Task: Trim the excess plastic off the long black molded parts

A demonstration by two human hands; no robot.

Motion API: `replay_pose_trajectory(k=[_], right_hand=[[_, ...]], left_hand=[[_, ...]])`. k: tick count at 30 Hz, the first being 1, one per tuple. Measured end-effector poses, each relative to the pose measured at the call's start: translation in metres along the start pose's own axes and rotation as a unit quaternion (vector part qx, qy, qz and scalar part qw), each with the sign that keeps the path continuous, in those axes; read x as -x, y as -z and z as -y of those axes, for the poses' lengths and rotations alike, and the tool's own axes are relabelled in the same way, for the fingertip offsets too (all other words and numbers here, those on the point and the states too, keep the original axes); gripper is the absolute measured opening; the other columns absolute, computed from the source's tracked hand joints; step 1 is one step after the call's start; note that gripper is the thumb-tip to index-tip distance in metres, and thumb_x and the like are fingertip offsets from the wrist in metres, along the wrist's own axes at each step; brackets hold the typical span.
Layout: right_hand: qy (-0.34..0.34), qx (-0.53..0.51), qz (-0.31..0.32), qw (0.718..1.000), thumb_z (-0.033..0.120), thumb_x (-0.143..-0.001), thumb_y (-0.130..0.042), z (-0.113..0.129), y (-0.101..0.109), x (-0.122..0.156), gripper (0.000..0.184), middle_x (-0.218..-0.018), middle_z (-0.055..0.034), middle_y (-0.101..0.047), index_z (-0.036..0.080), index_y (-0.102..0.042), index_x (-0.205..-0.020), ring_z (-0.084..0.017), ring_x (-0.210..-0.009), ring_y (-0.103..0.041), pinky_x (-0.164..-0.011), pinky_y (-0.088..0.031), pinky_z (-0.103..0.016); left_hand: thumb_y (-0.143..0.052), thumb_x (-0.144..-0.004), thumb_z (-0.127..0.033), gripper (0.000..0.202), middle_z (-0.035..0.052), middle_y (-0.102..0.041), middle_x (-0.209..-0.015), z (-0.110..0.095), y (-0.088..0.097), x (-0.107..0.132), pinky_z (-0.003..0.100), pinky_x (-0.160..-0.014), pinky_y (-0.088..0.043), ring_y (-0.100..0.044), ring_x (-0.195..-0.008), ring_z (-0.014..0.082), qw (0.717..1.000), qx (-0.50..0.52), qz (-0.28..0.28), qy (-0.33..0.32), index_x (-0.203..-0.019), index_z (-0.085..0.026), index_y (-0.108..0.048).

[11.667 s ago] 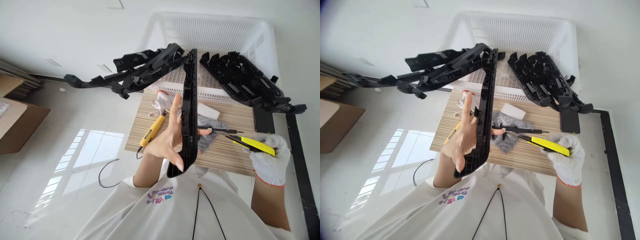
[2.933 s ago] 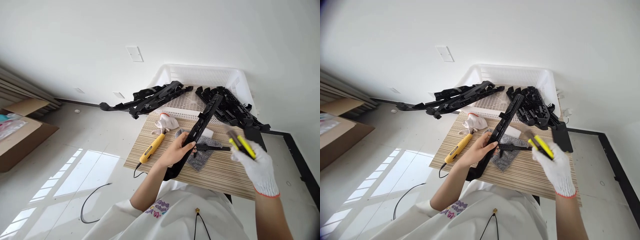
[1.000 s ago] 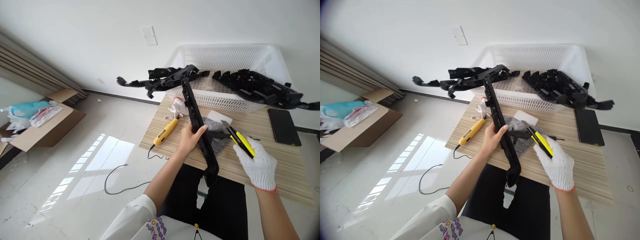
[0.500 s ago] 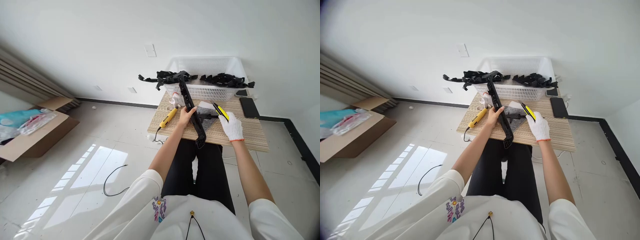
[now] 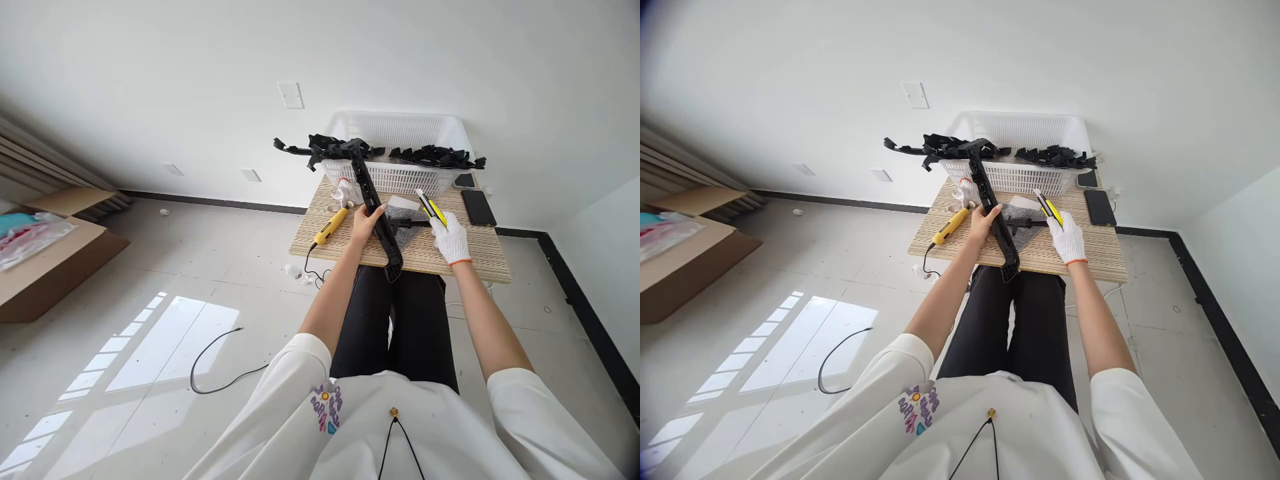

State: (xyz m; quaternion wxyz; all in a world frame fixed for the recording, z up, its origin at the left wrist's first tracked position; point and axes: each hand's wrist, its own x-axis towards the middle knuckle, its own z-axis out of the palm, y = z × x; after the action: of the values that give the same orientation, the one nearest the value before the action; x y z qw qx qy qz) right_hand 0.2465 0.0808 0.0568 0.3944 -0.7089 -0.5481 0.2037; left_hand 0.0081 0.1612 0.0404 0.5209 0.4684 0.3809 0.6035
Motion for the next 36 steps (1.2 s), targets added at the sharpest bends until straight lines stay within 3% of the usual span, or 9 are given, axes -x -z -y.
replay_pose_trajectory(k=[10, 17, 21, 24, 29, 32, 36], right_hand=[[-0.006, 0.010, -0.015, 1.000, 0.060, -0.086, -0.063, 0.000, 0.001, 0.001, 0.050, -0.083, -0.0024, -0.073, 0.022, -0.067, -0.119, -0.017, -0.056, -0.060, -0.068, -0.053, -0.036], [-0.061, -0.068, -0.033, 0.995, 0.051, -0.085, -0.066, 0.009, 0.002, 0.016, 0.049, -0.084, -0.0057, -0.072, 0.017, -0.066, -0.119, -0.014, -0.051, -0.057, -0.053, -0.049, -0.029], [-0.054, -0.088, -0.011, 0.995, 0.044, -0.088, -0.063, 0.017, 0.006, 0.029, 0.049, -0.090, -0.0101, -0.073, 0.011, -0.063, -0.124, -0.009, -0.051, -0.054, -0.055, -0.047, -0.027], [-0.050, -0.101, 0.006, 0.994, 0.038, -0.090, -0.060, 0.022, 0.006, 0.041, 0.050, -0.095, -0.0119, -0.072, 0.009, -0.060, -0.130, -0.007, -0.052, -0.052, -0.056, -0.045, -0.026], [-0.070, -0.145, 0.065, 0.985, 0.034, -0.088, -0.067, 0.025, 0.004, 0.054, 0.043, -0.075, -0.0021, -0.065, 0.008, -0.062, -0.122, -0.007, -0.051, -0.046, -0.051, -0.038, -0.026], [-0.085, -0.161, 0.101, 0.978, 0.030, -0.084, -0.074, 0.023, 0.005, 0.055, 0.033, -0.063, 0.0044, -0.055, 0.009, -0.063, -0.107, -0.007, -0.053, -0.045, -0.049, -0.032, -0.025], [-0.084, -0.166, 0.109, 0.977, 0.031, -0.081, -0.079, 0.017, 0.004, 0.055, 0.031, -0.060, 0.0064, -0.053, 0.012, -0.061, -0.098, -0.005, -0.050, -0.040, -0.048, -0.029, -0.025]], left_hand=[[-0.090, -0.070, -0.048, 0.040, 0.0007, -0.065, -0.078, 0.002, 0.002, 0.000, 0.025, -0.067, -0.046, -0.059, -0.075, 0.0148, 1.000, 0.008, 0.008, -0.014, -0.083, -0.016, -0.069], [-0.088, -0.077, -0.033, 0.029, -0.0022, -0.066, -0.076, -0.001, 0.001, 0.008, 0.025, -0.067, -0.048, -0.059, -0.069, 0.0117, 0.999, 0.032, 0.008, 0.009, -0.087, -0.015, -0.068], [-0.082, -0.084, -0.030, 0.021, -0.0033, -0.066, -0.074, -0.008, 0.005, 0.021, 0.023, -0.070, -0.049, -0.060, -0.071, 0.0106, 0.999, 0.011, 0.007, 0.034, -0.083, -0.016, -0.067], [-0.076, -0.091, -0.034, 0.021, 0.0004, -0.070, -0.076, -0.016, 0.009, 0.032, 0.026, -0.076, -0.053, -0.067, -0.077, 0.0143, 0.997, 0.014, 0.014, 0.078, -0.089, -0.014, -0.068], [-0.074, -0.094, -0.034, 0.033, 0.0064, -0.074, -0.085, -0.025, 0.012, 0.044, 0.033, -0.082, -0.056, -0.071, -0.085, 0.0199, 0.984, 0.056, 0.071, 0.154, -0.118, -0.014, -0.066], [-0.072, -0.095, -0.029, 0.028, 0.0022, -0.070, -0.082, -0.025, 0.010, 0.050, 0.033, -0.085, -0.054, -0.068, -0.077, 0.0159, 0.982, 0.065, 0.076, 0.159, -0.118, -0.017, -0.061], [-0.066, -0.097, -0.019, 0.020, -0.0036, -0.063, -0.075, -0.023, 0.008, 0.059, 0.033, -0.088, -0.054, -0.065, -0.069, 0.0121, 0.981, 0.069, 0.071, 0.166, -0.112, -0.019, -0.053]])
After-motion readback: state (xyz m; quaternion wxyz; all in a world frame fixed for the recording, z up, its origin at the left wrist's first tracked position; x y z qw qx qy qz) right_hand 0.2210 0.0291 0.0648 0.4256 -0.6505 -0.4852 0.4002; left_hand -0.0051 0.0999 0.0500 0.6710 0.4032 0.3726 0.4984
